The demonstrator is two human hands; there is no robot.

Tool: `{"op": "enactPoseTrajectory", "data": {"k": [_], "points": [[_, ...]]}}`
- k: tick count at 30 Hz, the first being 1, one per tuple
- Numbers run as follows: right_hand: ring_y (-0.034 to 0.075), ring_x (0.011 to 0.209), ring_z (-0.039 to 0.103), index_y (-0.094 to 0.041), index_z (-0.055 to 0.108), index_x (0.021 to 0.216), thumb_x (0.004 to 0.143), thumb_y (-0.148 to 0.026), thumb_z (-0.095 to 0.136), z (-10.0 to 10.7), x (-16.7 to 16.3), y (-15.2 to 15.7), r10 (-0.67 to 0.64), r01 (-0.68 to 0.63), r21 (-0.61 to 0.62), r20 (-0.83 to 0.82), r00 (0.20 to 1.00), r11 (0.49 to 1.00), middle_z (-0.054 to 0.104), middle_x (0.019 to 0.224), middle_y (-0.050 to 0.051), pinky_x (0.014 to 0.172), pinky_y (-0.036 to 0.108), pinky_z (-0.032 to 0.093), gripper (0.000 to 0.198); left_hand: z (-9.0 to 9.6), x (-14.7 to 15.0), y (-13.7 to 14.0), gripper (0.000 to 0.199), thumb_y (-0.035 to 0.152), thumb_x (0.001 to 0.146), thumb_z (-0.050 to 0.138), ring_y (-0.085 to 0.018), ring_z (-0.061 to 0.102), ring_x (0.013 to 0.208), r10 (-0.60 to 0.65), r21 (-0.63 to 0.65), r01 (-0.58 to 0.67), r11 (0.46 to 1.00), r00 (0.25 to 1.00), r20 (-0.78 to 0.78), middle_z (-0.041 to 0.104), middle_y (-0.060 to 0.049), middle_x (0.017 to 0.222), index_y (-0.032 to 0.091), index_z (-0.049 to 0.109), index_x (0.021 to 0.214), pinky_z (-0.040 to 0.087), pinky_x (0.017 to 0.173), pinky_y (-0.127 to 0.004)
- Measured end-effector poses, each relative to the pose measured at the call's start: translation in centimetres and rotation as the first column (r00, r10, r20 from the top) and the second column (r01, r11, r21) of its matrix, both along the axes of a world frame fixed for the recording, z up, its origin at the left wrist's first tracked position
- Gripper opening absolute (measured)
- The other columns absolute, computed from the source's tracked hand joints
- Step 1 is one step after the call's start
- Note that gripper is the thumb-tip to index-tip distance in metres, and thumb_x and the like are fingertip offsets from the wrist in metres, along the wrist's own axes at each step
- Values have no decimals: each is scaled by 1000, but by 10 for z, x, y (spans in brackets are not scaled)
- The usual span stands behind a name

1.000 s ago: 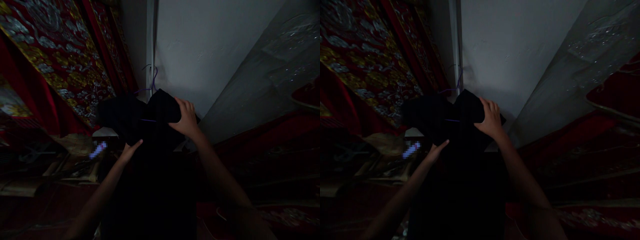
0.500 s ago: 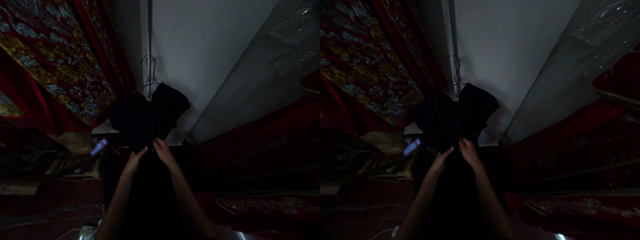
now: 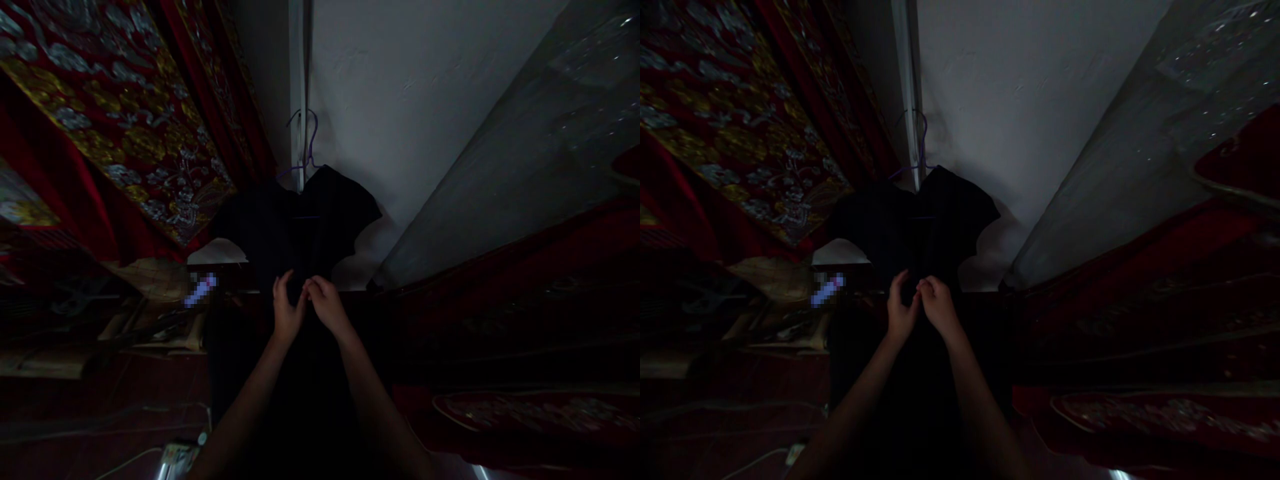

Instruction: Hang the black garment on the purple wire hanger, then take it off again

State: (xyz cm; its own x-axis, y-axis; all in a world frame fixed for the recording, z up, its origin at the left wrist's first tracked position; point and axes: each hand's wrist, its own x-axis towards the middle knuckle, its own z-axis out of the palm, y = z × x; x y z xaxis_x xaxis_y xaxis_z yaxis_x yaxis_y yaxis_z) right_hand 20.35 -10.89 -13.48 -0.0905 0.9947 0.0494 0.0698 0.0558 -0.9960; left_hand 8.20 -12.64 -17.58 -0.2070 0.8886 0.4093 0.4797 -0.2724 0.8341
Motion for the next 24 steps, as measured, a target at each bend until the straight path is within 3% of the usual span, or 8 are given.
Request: {"op": "enactPoseTrajectory", "data": {"k": [4, 7, 10, 14, 16, 21, 23, 24], "points": [[16, 59, 58, -21, 63, 73, 81, -35, 56, 9, -1, 1, 27, -31, -63, -66, 997, 998, 62, 61, 0, 61, 29, 45, 18, 4, 9, 15, 12, 20, 87, 54, -27, 65, 108, -111, -59, 110, 992, 993, -24, 69, -7, 96, 25, 63, 93, 41, 112, -48], [12, 47, 47, -19, 64, 68, 76, -40, 62, 32, 6, 19, -13, -23, -186, -186, 982, 982, 53, 50, -2, 46, 24, 35, 23, 5, 5, 23, 9, 24, 88, 56, -27, 66, 101, -145, -63, 141, 988, 988, -62, 70, -7, 93, 26, 65, 86, 45, 106, -46], [7, 41, 40, -16, 64, 66, 73, -39, 69, 76, 12, 53, -97, 48, -176, -279, 955, 983, 49, 47, -5, 41, 20, 26, 24, -1, 0, 30, 8, 25, 88, 59, -29, 67, 100, -183, -84, 175, 981, 978, -104, 72, -9, 94, 25, 67, 86, 48, 100, -46], [5, 42, 42, -14, 64, 66, 81, -25, 66, 144, 6, 94, -83, 74, -44, -291, 953, 996, 54, 50, -4, 42, 18, 27, 19, -5, -8, 49, 9, 22, 88, 59, -28, 69, 92, -226, -113, 209, 971, 960, -167, 72, -10, 91, 23, 67, 85, 50, 93, -43], [5, 43, 43, -14, 64, 66, 86, -21, 61, 163, -1, 100, -51, 60, 21, -286, 957, 998, 56, 51, -3, 43, 18, 27, 21, 2, -13, 61, 10, 19, 87, 59, -27, 69, 89, -254, -122, 233, 965, 946, -201, 72, -10, 90, 22, 68, 85, 51, 88, -41], [5, 42, 43, -16, 63, 71, 92, -24, 56, 162, -12, 87, -37, 61, 73, -290, 956, 995, 55, 49, -5, 43, 18, 26, 23, 53, -22, 82, 8, 21, 83, 68, -25, 69, 85, -352, -114, 334, 936, 902, -250, 73, -8, 89, 21, 73, 89, 53, 85, -37], [6, 43, 44, -16, 63, 73, 92, -27, 58, 156, -9, 82, -35, 63, 102, -254, 967, 993, 55, 50, -5, 44, 18, 28, 22, 88, -24, 83, 22, 28, 89, 65, -22, 68, 95, -320, -9, 328, 945, 917, -238, 73, -8, 103, 22, 71, 110, 51, 91, -35], [6, 44, 45, -17, 63, 73, 92, -28, 59, 154, -7, 80, -27, 56, 124, -223, 974, 991, 55, 50, -5, 44, 18, 29, 23, 107, -24, 84, 27, 31, 92, 62, -21, 67, 94, -256, 124, 287, 950, 942, -218, 72, -8, 104, 21, 69, 116, 51, 90, -35]]}}
